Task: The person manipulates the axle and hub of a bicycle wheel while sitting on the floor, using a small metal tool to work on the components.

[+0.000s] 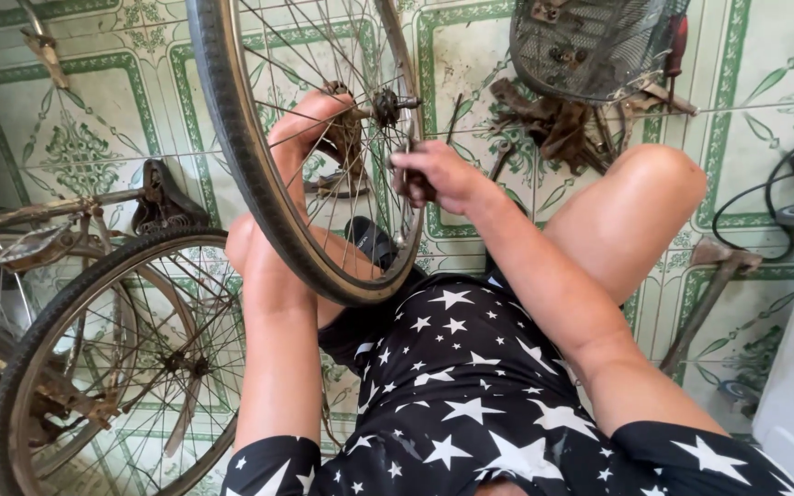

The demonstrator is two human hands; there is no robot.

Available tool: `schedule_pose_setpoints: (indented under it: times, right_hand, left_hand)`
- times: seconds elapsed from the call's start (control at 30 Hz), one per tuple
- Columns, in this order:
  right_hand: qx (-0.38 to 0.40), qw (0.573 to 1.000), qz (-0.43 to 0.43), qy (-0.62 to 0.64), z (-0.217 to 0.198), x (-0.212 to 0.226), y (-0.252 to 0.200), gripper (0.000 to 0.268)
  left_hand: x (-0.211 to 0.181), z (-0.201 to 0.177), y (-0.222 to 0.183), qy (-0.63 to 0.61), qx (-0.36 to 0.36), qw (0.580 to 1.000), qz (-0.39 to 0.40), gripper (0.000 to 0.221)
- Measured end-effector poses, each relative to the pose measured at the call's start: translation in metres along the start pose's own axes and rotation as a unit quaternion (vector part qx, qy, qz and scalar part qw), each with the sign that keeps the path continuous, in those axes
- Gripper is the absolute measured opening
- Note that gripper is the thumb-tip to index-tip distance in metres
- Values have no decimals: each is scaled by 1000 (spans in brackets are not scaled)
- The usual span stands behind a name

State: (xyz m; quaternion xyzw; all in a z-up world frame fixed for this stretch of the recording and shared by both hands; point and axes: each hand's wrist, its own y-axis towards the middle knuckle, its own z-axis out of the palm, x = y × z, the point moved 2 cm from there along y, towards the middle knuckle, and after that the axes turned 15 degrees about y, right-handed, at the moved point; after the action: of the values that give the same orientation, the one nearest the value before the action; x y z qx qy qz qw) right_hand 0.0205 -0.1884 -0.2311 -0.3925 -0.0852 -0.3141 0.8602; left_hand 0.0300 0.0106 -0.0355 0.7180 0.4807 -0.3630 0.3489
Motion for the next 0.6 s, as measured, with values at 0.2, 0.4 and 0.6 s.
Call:
schedule_pose_setpoints:
  times: [0.2, 0.4, 0.6]
  right_hand:
    - [-135, 804, -191, -547, -49, 28, -8, 38]
    - [-165, 857, -207, -441, -29, 91, -31, 33]
    - [-74, 737, -230, -631, -22, 111, -18, 19]
  left_hand:
    - [50, 10, 26, -30, 36, 972, -228, 20]
    - [60, 5, 16, -58, 16, 975, -215, 23]
    - [51, 2, 7, -40, 0, 990, -136, 22]
